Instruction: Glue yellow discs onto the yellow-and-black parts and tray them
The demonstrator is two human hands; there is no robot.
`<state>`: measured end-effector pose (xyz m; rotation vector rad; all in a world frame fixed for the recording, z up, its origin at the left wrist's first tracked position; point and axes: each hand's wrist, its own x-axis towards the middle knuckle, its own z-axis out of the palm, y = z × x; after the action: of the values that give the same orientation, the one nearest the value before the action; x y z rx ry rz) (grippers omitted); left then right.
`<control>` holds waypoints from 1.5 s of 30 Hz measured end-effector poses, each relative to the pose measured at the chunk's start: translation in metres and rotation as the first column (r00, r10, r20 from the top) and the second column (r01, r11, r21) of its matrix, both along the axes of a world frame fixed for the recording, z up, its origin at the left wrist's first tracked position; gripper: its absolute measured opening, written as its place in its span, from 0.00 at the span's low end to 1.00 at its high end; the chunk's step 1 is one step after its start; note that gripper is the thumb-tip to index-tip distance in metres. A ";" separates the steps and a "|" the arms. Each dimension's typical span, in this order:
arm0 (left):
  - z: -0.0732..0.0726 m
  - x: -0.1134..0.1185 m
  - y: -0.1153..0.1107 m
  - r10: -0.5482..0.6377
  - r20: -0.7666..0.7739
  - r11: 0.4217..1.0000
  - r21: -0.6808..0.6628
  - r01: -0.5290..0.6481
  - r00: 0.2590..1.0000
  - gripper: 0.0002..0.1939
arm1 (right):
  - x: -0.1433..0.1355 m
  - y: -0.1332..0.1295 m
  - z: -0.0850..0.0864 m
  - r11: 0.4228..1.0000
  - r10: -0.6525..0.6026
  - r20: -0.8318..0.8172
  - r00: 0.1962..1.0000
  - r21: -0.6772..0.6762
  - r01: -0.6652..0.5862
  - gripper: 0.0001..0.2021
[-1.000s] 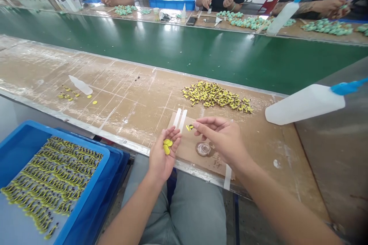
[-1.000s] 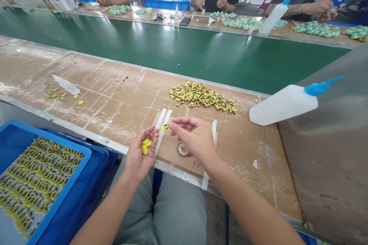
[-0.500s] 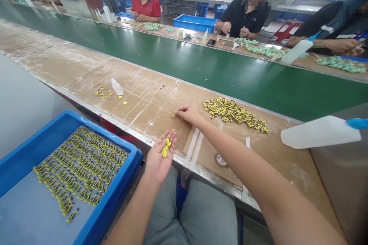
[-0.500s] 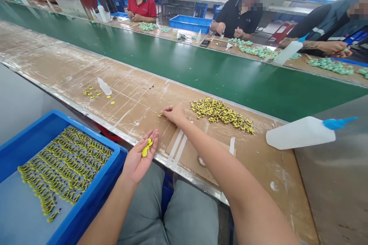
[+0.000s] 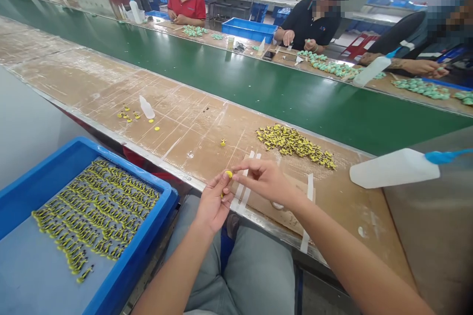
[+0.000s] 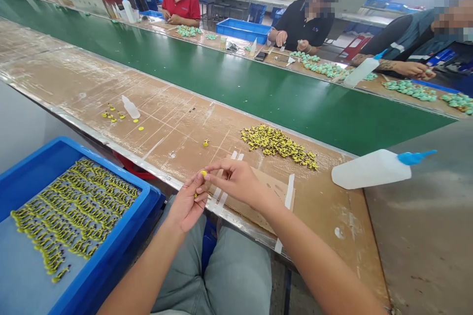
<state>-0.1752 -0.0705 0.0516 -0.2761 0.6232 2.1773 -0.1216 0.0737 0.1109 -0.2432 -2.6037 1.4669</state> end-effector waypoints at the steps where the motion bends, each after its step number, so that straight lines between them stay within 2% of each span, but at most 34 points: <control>1: 0.000 0.003 0.003 -0.014 -0.026 1.000 -0.017 0.013 1.000 0.11 | 0.007 -0.001 0.003 1.000 0.029 -0.030 0.999 0.006 -0.029 0.15; 5: 0.002 0.018 0.007 -0.110 -0.145 0.992 -0.079 0.100 0.983 0.12 | 0.026 0.003 0.007 0.993 0.069 -0.098 0.993 0.106 -0.059 0.11; 9: 0.007 0.037 -0.004 -0.238 -0.197 0.967 -0.137 0.214 0.951 0.10 | 0.055 0.002 -0.002 0.978 0.091 -0.186 0.978 0.203 -0.053 0.09; 11: 0.007 0.047 -0.013 -0.293 -0.184 0.951 -0.159 0.266 0.938 0.10 | 0.075 -0.006 -0.009 0.962 0.101 -0.238 0.966 0.272 -0.034 0.10; 14: 0.001 0.062 -0.023 -0.368 -0.126 0.922 -0.174 0.345 0.921 0.09 | 0.106 -0.023 -0.018 0.922 0.050 -0.297 0.954 0.381 0.070 0.14; 16: -0.005 0.070 -0.026 -0.425 -0.082 0.897 -0.169 0.408 0.901 0.09 | 0.123 -0.034 -0.020 0.899 0.009 -0.311 0.950 0.418 0.129 0.15; 18: -0.010 0.077 -0.028 -0.488 -0.052 0.865 -0.161 0.475 0.871 0.08 | 0.136 -0.041 -0.021 0.893 0.001 -0.299 0.954 0.430 0.134 0.16; 21: -0.013 0.082 -0.029 -0.562 -0.045 0.820 -0.160 0.549 0.826 0.09 | 0.148 -0.044 -0.025 0.935 0.001 -0.310 0.951 0.336 0.108 0.17; 24: -0.011 0.086 -0.027 -0.580 -0.103 0.805 -0.222 0.550 0.808 0.11 | 0.154 -0.042 -0.035 0.990 -0.072 -0.356 0.932 0.088 0.109 0.18; 27: -0.010 0.091 -0.025 -0.559 -0.187 0.807 -0.345 0.479 0.808 0.12 | 0.158 -0.043 -0.046 0.978 -0.207 -0.354 0.912 -0.070 0.195 0.17; 32: -0.014 0.097 -0.025 -0.564 -0.320 0.783 -0.499 0.371 0.761 0.12 | 0.166 -0.047 -0.056 0.940 -0.339 -0.325 0.883 -0.163 0.300 0.14; 34: -0.011 0.098 -0.027 -0.561 -0.401 0.786 -0.532 0.315 0.724 0.11 | 0.167 -0.049 -0.057 0.904 -0.391 -0.259 0.883 -0.287 0.316 0.11; 35: -0.009 0.098 -0.028 -0.553 -0.451 0.795 -0.536 0.282 0.701 0.10 | 0.167 -0.050 -0.057 0.868 -0.421 -0.209 0.883 -0.374 0.326 0.10; 37: -0.004 0.096 -0.029 -0.536 -0.544 0.815 -0.534 0.226 0.645 0.09 | 0.167 -0.053 -0.057 0.750 -0.481 -0.085 0.873 -0.556 0.359 0.08; 39: 0.000 0.094 -0.030 -0.538 -0.596 0.817 -0.544 0.193 0.596 0.07 | 0.166 -0.056 -0.058 0.612 -0.518 0.044 0.854 -0.679 0.406 0.07; 41: 0.000 0.093 -0.029 -0.552 -0.605 0.806 -0.562 0.183 0.574 0.07 | 0.165 -0.060 -0.060 0.529 -0.548 0.127 0.827 -0.713 0.460 0.08; 45: -0.007 0.091 -0.027 -0.553 -0.550 0.800 -0.559 0.215 0.626 0.07 | 0.161 -0.067 -0.062 0.469 -0.628 0.142 0.765 -0.716 0.518 0.10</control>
<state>-0.0838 -0.0976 0.0449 0.4644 1.4735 1.6164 0.0393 0.0067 0.0485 -0.9597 -1.4040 2.0040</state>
